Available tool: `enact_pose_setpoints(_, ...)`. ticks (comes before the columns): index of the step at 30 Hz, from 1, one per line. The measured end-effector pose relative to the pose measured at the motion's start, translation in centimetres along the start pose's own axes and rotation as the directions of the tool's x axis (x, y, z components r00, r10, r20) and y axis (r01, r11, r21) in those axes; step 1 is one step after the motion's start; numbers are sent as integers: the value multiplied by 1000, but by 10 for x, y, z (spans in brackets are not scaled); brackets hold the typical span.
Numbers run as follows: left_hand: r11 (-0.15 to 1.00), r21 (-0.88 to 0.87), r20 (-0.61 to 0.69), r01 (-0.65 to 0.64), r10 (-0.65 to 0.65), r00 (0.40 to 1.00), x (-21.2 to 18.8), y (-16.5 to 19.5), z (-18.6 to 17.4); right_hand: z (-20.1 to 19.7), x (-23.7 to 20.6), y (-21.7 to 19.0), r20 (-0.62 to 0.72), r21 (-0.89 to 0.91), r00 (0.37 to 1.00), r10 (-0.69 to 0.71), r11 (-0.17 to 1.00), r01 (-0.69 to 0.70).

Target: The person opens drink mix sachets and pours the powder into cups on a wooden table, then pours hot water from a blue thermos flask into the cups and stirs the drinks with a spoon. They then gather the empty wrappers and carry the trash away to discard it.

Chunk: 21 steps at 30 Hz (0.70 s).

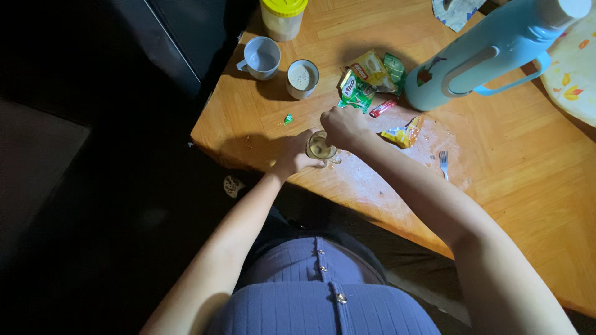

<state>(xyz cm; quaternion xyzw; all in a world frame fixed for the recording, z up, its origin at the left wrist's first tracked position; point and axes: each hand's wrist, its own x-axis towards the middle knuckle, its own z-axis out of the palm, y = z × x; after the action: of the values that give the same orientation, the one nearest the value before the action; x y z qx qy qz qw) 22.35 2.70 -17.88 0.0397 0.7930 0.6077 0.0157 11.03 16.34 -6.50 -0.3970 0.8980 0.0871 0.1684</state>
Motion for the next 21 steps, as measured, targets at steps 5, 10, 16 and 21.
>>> enact_pose_setpoints(5, 996, -94, 19, 9, -7, 1000, 2, -2, 2, -4, -1, -2, 6, 1, 1000, -5, 1000, 5)
enact_pose_setpoints(10, 997, -68, 7, -48, 48, 999, 2, -2, 2, -3, 0, -4, -22, -5, 1000, -3, 1000, 3)
enact_pose_setpoints(16, 991, 115, 14, 67, -69, 998, 4, 0, -1, 0, 5, -3, -67, 3, 998, -18, 1000, 18)
enact_pose_setpoints(21, 1000, -8, 18, 16, -16, 1000, 3, -7, 2, 1, 6, 0, 16, 19, 1000, 21, 1000, -21)
